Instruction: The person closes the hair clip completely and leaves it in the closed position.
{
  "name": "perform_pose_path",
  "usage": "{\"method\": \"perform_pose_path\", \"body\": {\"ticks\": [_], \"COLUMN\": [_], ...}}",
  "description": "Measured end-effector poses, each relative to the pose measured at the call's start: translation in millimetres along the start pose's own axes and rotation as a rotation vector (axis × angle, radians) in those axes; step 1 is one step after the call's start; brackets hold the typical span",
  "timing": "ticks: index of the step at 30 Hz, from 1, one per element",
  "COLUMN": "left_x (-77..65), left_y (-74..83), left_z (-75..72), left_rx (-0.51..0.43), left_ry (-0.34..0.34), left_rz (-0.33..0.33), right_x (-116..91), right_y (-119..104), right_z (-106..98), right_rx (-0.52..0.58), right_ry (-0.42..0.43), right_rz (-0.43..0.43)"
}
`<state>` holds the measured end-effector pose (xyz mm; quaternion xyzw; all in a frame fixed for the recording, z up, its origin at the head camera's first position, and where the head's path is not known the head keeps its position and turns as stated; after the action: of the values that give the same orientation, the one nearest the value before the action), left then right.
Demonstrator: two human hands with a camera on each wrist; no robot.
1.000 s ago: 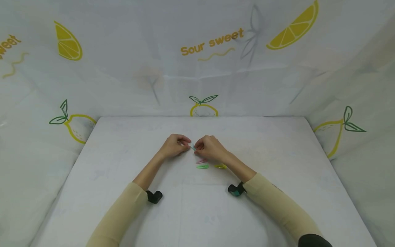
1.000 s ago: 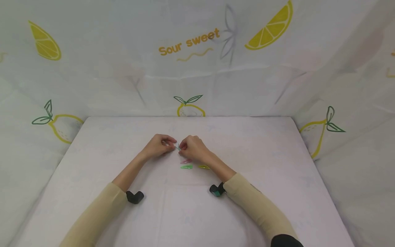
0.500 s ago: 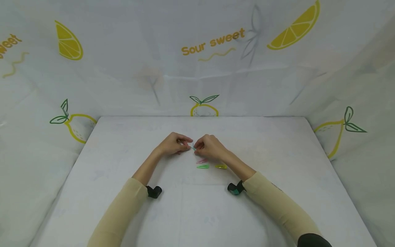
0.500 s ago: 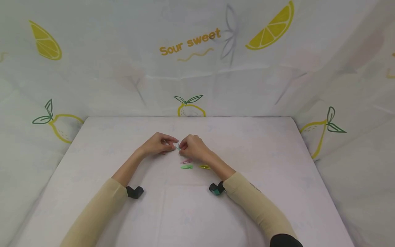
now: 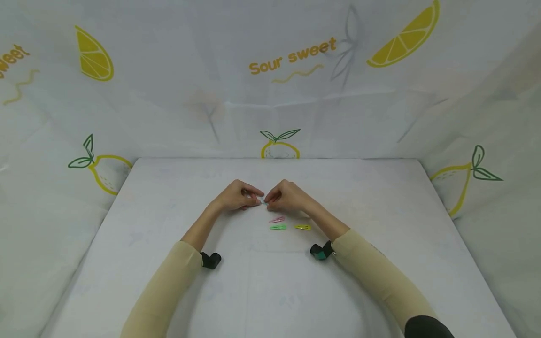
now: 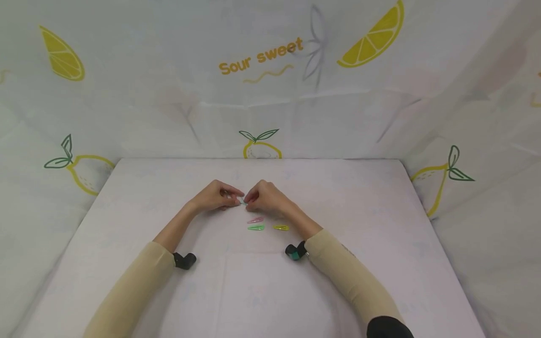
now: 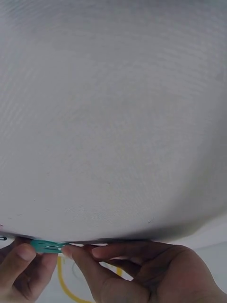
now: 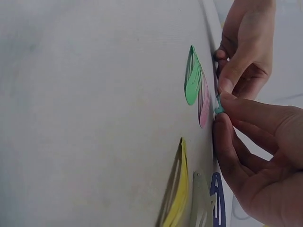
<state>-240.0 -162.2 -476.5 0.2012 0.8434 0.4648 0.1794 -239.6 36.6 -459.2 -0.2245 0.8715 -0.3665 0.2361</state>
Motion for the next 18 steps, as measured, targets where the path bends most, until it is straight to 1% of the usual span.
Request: {"method": "perform_pose_path", "body": {"ticks": [3, 8, 18], "left_x": [-0.8, -0.2, -0.5], "left_y": [-0.6, -2.8, -5.6], "left_z": [0.3, 0.9, 2.9], "left_rx": [0.001, 0.014, 0.028], "left_ry": [0.005, 0.010, 0.022], "left_rz": [-0.002, 0.014, 0.035], "right_x": [3, 8, 13], "right_y": [1, 2, 7], "right_z": [-2, -6, -8], "right_rx": [0.011, 0.028, 0.039], "right_ry": [-0.037, -0.088, -0.118], "right_rz": [0.014, 0.037, 0.087]}}
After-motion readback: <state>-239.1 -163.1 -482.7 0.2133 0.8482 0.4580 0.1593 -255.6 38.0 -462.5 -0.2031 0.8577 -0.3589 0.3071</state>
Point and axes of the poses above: each hand's wrist, its own x-axis towards the middle knuckle, its own z-axis out of the palm, y = z × x, the point moved 4 cm from there along x, towards the middle knuckle, and after that the axes turned 5 degrees about z, right-handed, at the moved point
